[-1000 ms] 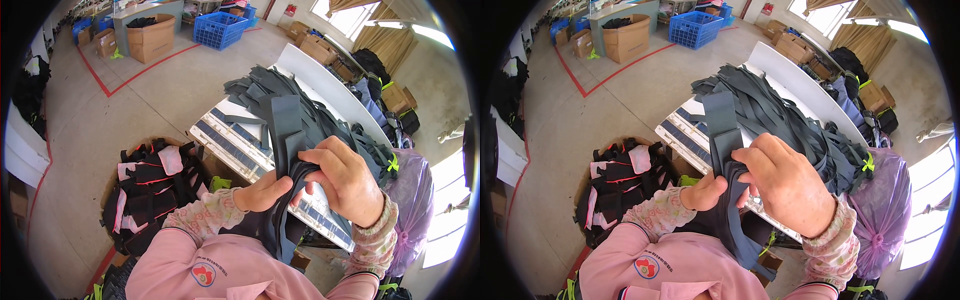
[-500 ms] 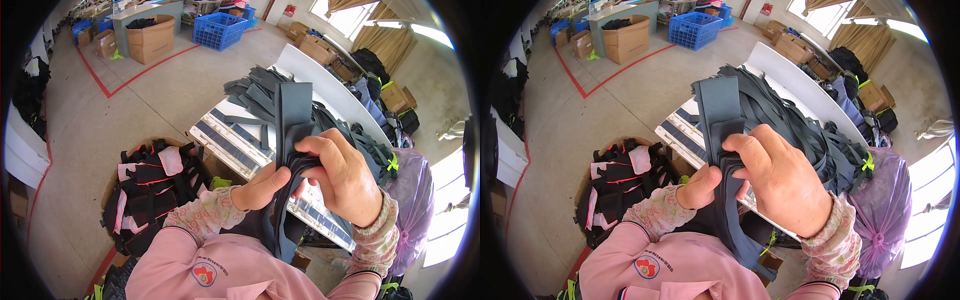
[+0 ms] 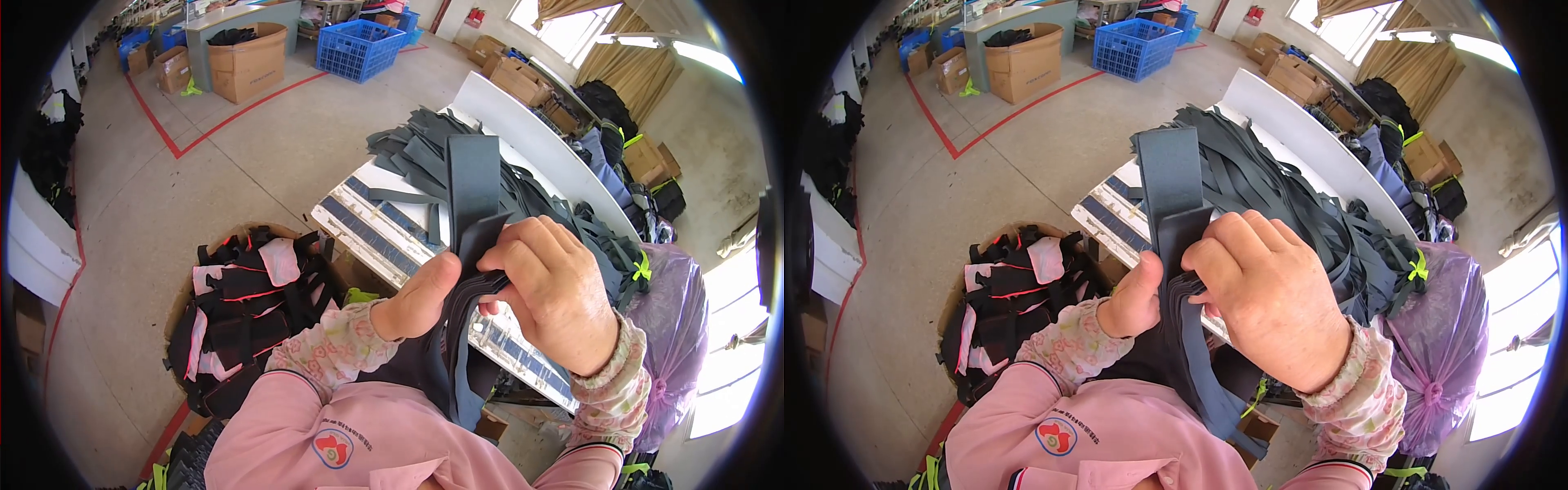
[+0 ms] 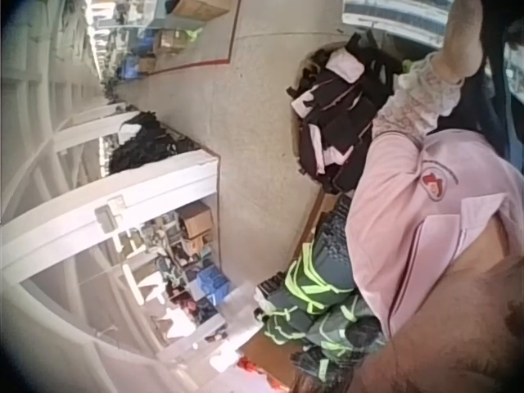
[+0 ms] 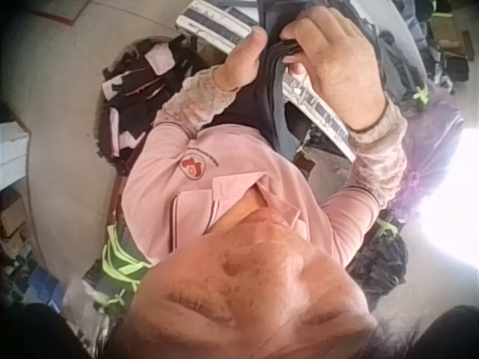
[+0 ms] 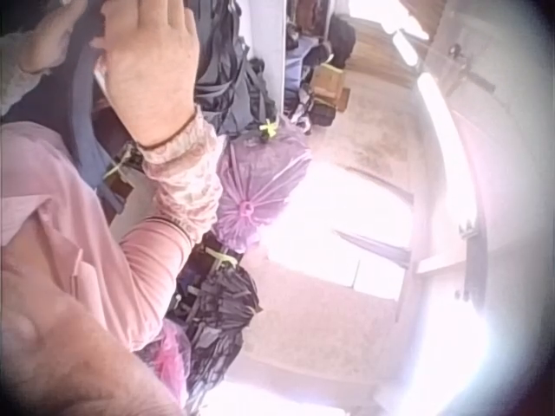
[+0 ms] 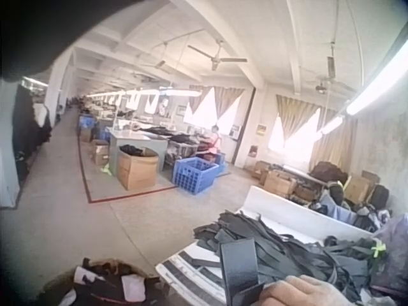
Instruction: Organizing and aligning multiple dark gray fabric straps on a workbench.
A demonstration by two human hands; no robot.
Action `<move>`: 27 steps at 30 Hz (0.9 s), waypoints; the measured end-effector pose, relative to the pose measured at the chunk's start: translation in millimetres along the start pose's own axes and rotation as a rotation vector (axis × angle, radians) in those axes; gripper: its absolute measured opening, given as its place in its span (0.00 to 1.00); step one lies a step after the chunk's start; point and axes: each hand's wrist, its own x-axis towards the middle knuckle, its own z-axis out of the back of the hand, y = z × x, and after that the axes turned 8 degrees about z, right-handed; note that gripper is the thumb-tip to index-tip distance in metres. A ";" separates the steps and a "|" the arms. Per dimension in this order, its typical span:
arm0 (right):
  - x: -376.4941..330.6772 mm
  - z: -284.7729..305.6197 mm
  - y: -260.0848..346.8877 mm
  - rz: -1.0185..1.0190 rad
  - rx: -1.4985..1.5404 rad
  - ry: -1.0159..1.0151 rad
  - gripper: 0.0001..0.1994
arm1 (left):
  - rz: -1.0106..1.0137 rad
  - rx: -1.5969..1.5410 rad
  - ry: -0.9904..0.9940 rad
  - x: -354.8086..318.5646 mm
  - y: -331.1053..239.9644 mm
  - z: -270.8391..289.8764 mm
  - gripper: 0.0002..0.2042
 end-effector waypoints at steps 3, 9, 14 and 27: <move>1.1 6.0 0.0 -0.017 0.052 -0.021 0.20 | -0.013 0.038 0.054 -1.3 -6.1 0.4 0.32; 2.1 10.7 2.0 -0.122 0.115 -0.034 0.23 | 0.036 0.007 0.041 -7.1 -0.1 1.9 0.29; 2.0 10.4 2.0 -0.118 0.128 -0.006 0.22 | 0.055 0.083 0.106 -15.3 2.1 12.0 0.30; 4.8 12.1 0.0 -0.093 0.173 0.003 0.20 | 0.084 -0.018 0.036 -13.5 -8.5 4.0 0.32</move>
